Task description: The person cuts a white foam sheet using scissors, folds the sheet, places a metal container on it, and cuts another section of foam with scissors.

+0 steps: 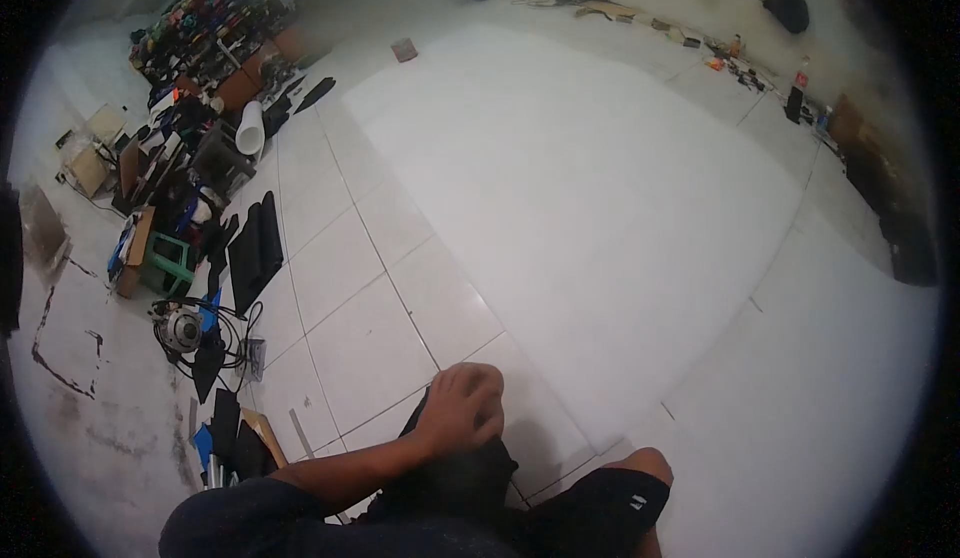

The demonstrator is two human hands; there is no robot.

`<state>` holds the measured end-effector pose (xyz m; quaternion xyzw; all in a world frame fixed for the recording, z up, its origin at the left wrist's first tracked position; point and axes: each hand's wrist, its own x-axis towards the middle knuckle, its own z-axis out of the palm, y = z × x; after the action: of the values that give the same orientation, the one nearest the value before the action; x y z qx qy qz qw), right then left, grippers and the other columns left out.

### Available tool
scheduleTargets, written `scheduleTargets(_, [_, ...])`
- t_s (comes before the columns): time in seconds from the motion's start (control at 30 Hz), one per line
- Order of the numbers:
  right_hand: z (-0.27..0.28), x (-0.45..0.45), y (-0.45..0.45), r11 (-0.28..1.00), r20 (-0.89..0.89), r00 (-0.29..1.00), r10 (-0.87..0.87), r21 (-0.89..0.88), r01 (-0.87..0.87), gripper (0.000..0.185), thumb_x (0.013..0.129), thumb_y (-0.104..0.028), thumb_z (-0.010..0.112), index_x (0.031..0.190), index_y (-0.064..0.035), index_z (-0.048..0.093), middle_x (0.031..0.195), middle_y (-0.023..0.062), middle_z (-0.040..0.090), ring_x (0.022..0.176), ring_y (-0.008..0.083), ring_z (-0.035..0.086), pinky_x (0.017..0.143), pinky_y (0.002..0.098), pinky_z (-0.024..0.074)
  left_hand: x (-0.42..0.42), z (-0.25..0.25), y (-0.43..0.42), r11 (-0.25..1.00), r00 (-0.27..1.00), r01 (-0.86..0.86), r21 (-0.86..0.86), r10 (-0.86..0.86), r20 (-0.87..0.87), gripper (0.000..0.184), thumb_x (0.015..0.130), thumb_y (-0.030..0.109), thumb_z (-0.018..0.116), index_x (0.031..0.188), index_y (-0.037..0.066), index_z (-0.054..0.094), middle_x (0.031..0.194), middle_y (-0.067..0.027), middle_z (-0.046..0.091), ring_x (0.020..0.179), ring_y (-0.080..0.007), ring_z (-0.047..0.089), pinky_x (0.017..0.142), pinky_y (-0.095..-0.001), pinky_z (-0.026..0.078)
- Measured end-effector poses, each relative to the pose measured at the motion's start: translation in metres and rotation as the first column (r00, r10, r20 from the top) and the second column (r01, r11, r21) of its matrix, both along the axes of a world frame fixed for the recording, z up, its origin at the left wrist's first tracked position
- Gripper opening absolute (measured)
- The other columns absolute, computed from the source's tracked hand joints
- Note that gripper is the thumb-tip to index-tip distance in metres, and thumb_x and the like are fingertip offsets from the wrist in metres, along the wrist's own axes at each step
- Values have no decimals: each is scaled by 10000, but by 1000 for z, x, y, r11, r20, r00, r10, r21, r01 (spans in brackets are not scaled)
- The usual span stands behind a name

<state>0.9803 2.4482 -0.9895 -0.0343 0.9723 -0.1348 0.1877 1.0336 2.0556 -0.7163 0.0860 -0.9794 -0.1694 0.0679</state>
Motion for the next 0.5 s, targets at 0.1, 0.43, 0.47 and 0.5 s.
scheduleTargets(0.1, [1, -19, 20, 998, -31, 998, -50, 20, 51, 334, 896, -211, 496, 1134, 13, 561, 976, 249, 656, 891, 433, 636, 764, 527, 505, 4, 16, 3, 998, 999, 13, 66, -16, 49, 436, 740, 303, 705, 1120, 130, 578, 1246, -157, 461, 1243, -368, 394, 1012, -517, 322])
scheduleTargets(0.43, [153, -75, 292, 461, 1, 499, -867, -383, 801, 331, 901, -234, 467, 1010, 42, 615, 955, 155, 653, 838, 341, 619, 795, 445, 507, 24, 126, 25, 983, 899, 83, 162, -144, 414, 324, 793, 326, 633, 1047, 124, 630, 1194, -146, 503, 1219, -367, 421, 994, -518, 335])
scheduleTargets(0.47, [179, -80, 303, 176, 153, 307, -939, -551, 816, 356, 887, -270, 496, 1034, 37, 603, 1000, 124, 623, 885, 294, 591, 801, 429, 490, 28, 137, 26, 980, 895, 96, 177, -163, 415, 324, 793, 326, 633, 1047, 124, 630, 1194, -146, 503, 1219, -367, 421, 994, -518, 335])
scheduleTargets(0.5, [206, -85, 318, -132, 330, 126, -936, -658, 742, 390, 874, -306, 525, 1058, 33, 590, 1046, 94, 592, 932, 248, 563, 807, 413, 473, 31, 150, 28, 979, 865, 70, 190, -155, 478, 334, 783, 311, 622, 1049, 109, 626, 1167, -150, 511, 1192, -358, 438, 986, -513, 342])
